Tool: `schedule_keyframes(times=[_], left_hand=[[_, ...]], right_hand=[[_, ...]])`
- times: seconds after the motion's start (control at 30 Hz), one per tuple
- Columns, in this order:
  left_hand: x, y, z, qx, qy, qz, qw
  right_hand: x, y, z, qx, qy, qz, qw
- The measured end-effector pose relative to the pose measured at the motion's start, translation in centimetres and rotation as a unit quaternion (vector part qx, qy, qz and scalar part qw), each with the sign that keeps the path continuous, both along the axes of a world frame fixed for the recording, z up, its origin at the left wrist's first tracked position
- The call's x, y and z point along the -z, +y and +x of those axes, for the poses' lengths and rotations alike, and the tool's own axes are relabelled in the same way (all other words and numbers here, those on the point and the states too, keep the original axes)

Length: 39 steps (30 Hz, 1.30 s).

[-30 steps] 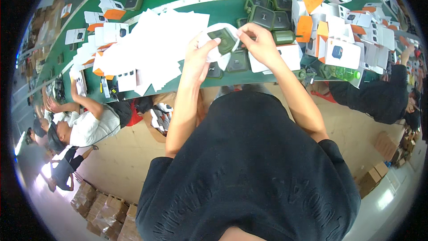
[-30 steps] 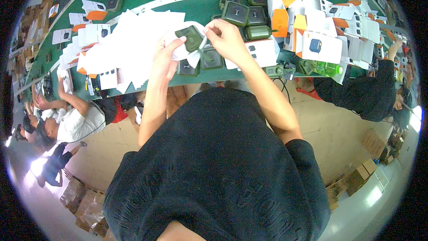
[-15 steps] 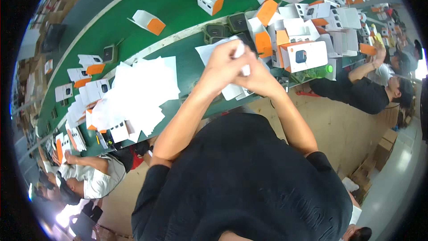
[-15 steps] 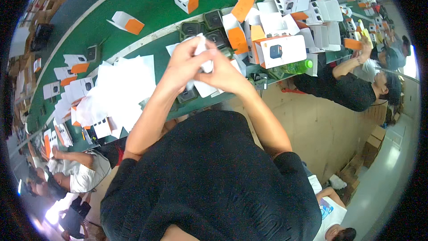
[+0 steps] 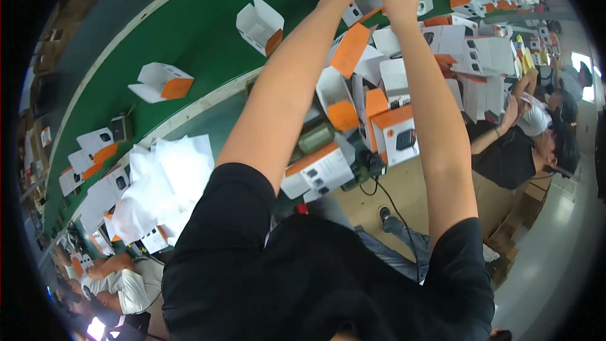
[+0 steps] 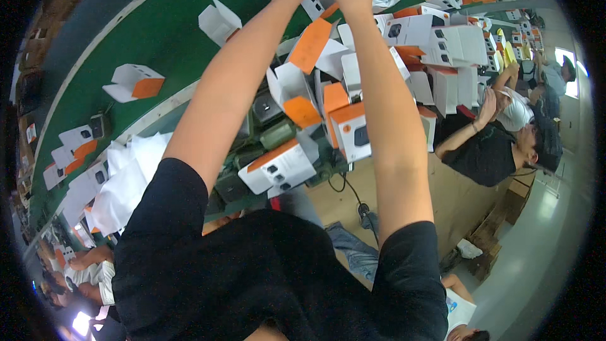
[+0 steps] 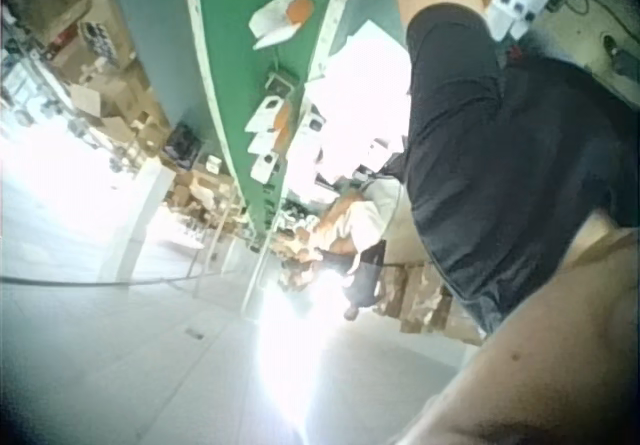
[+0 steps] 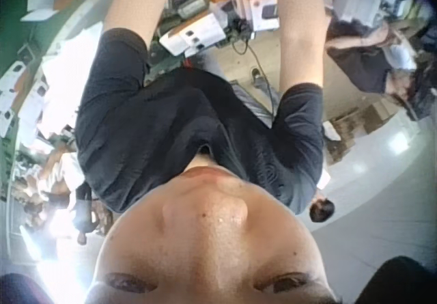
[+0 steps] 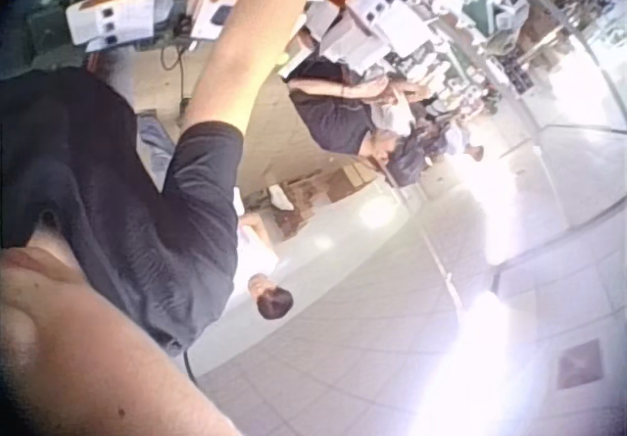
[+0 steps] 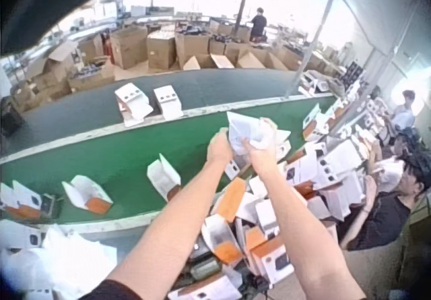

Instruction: The person places small electronic components into white cardboard boxes and orange boxes by hand at a manufacturing workstation.

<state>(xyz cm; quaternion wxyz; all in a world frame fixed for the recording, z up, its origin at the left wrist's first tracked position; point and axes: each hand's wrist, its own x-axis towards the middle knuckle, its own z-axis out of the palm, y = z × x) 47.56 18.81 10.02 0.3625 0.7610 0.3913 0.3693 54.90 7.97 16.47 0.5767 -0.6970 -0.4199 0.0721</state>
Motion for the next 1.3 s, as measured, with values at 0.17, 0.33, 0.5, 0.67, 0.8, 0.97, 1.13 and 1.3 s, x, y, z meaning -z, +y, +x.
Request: schedule_keyframes(times=[0.17, 0.33, 0.5, 0.67, 0.8, 0.97, 1.13, 1.3], left_hand=[[2.2, 0.0, 0.7, 0.065, 0.109, -0.088, 0.988], [2.0, 0.8, -1.0, 0.010, 0.093, -0.096, 0.991], [-1.2, -0.3, 0.2, -0.010, 0.060, -0.229, 0.971], [1.7, -0.2, -0.7, 0.000, 0.087, -0.222, 0.971], [-6.4, -10.7, -9.5, 0.099, -0.281, -0.150, 0.943], [-4.8, -20.6, -36.8, -0.138, -0.090, -0.306, 0.938], [6.5, -27.5, -53.7, -0.388, 0.269, -0.123, 0.873], [8.0, -29.0, -55.8, -0.298, 0.222, -0.045, 0.927]], right_hand=[[3.0, -2.3, 3.7, -0.028, -0.222, -0.156, 0.962], [1.2, -0.5, 0.7, -0.038, -0.408, -0.274, 0.870], [5.5, -1.5, 5.5, -0.056, -0.485, -0.280, 0.826], [7.1, 0.5, 1.3, -0.094, -0.537, -0.422, 0.724], [0.4, -1.0, 5.4, -0.313, -0.473, -0.381, 0.731], [-4.5, -1.0, -3.0, -0.252, -0.192, -0.303, 0.899], [0.5, 2.1, -9.8, -0.163, -0.247, -0.259, 0.919], [6.1, 5.5, -9.0, -0.146, -0.315, -0.275, 0.897]])
